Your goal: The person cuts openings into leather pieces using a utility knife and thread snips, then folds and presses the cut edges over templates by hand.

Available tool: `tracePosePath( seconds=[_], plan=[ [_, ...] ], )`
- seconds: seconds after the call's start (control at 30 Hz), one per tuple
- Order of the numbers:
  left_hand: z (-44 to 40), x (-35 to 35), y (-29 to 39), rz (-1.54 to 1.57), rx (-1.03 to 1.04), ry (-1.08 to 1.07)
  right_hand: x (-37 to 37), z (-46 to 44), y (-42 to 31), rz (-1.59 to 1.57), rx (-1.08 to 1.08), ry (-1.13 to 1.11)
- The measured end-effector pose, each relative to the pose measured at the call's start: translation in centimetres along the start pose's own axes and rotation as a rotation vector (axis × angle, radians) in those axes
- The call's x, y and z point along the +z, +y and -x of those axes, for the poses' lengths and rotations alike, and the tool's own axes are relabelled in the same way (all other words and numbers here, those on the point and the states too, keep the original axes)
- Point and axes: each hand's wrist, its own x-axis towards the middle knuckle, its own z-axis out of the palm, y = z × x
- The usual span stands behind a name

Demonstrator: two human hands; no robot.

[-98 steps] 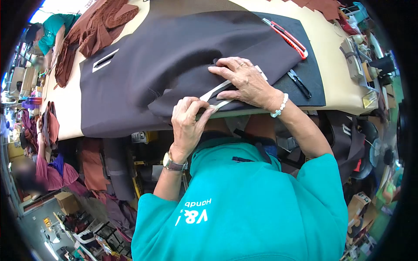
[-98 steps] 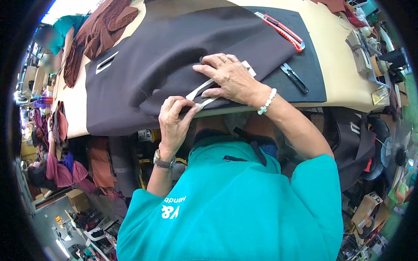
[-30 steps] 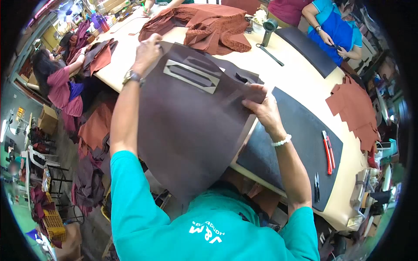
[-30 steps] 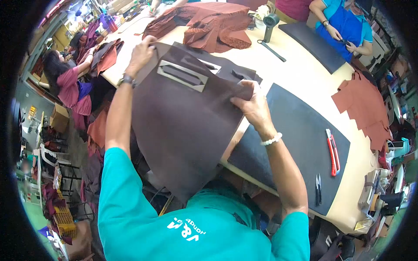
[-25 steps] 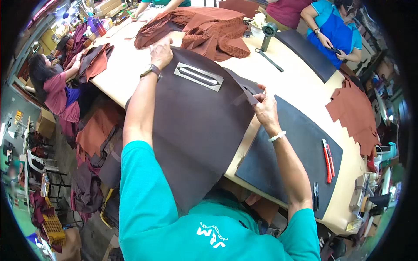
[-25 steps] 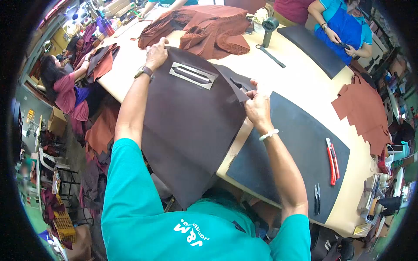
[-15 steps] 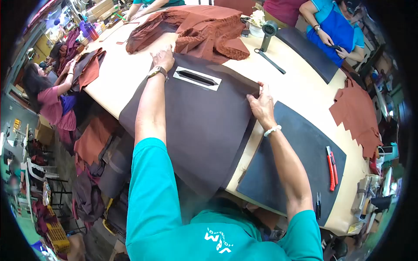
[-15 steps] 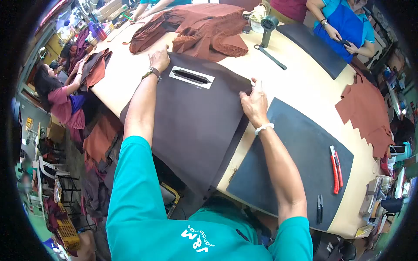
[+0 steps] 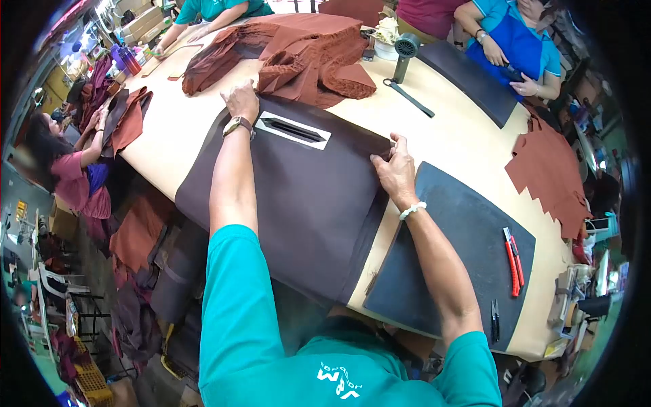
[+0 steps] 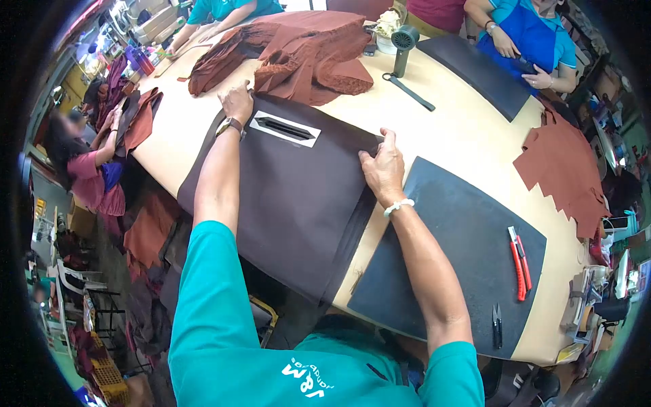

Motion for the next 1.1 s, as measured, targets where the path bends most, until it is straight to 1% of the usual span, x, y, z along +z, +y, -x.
tracePosePath(
  seconds=[0.07,0.1,0.13,0.2,0.23,0.27,0.33,0.43,0.47,0.5,0.53,0.57,0.6,0.63,0.67,0.7,0.73,0.8,0.83,0.93,1.0,1.07,1.1],
  plan=[
    [0.3,0.4,0.0,0.002,-0.052,-0.02,0.4,-0.2,0.6,-0.006,-0.035,0.025],
    [1.1,0.2,0.3,0.0,-0.036,0.087,0.7,-0.3,1.1,-0.016,-0.057,0.035],
    [1.9,-0.6,1.1,0.034,-0.027,0.11,0.8,-0.4,1.3,-0.025,-0.079,0.047],
    [3.5,-2.5,2.9,0.099,-0.003,0.157,0.6,-0.4,1.1,-0.035,-0.044,0.027],
    [4.6,-3.5,3.6,0.18,0.099,0.102,0.5,-0.3,1.0,-0.04,-0.027,0.016],
    [6.0,-3.6,4.2,0.278,0.2,0.141,0.6,-0.4,1.2,-0.041,-0.045,0.024],
    [9.0,-4.9,6.0,0.416,0.231,0.0,0.6,-0.5,1.6,-0.04,-0.078,0.04],
    [12.2,-5.6,7.0,0.352,0.267,-0.215,-2.4,-0.3,0.4,-0.153,0.01,-0.114],
    [12.9,-4.8,7.0,0.32,0.281,-0.265,-3.0,-0.1,0.5,-0.037,-0.027,-0.204],
    [13.4,-4.4,7.1,0.348,0.291,-0.201,-3.7,0.0,0.6,0.081,-0.064,-0.293],
    [13.6,-4.2,7.1,0.354,0.276,-0.194,-4.3,0.2,0.7,0.199,-0.101,-0.38],
    [13.6,-3.9,7.3,0.361,0.264,-0.187,-3.6,0.4,2.1,0.36,-0.236,-0.352],
    [13.8,-3.9,7.4,0.368,0.255,-0.181,-2.9,1.2,2.6,0.436,-0.389,-0.216],
    [13.8,-4.1,7.4,0.346,0.264,-0.168,-2.6,1.3,2.5,0.427,-0.361,-0.217],
    [13.8,-4.4,7.5,0.321,0.252,-0.21,-2.4,1.1,2.2,0.42,-0.331,-0.216],
    [13.8,-4.3,7.4,0.337,0.261,-0.183,-2.4,0.9,1.9,0.408,-0.336,-0.18],
    [13.9,-4.0,7.3,0.352,0.269,-0.158,-2.8,0.9,1.5,0.422,-0.307,-0.181],
    [13.8,-4.0,7.3,0.346,0.263,-0.175,-4.2,0.3,0.6,0.453,-0.254,-0.175],
    [13.8,-4.1,7.4,0.35,0.263,-0.176,-4.8,-0.4,1.3,0.504,-0.349,-0.077],
    [13.8,-4.1,7.5,0.348,0.279,-0.163,-9.1,-2.1,0.6,0.604,-0.407,0.052],
    [13.9,-4.3,7.5,0.331,0.287,-0.161,-12.1,-2.4,-0.8,0.609,-0.352,0.158],
    [13.9,-4.0,7.4,0.313,0.288,-0.155,-14.4,-1.6,-2.8,0.521,-0.374,0.235],
    [13.9,-4.3,7.4,0.295,0.29,-0.166,-14.8,-0.8,-3.5,0.41,-0.473,0.275]
  ],
)
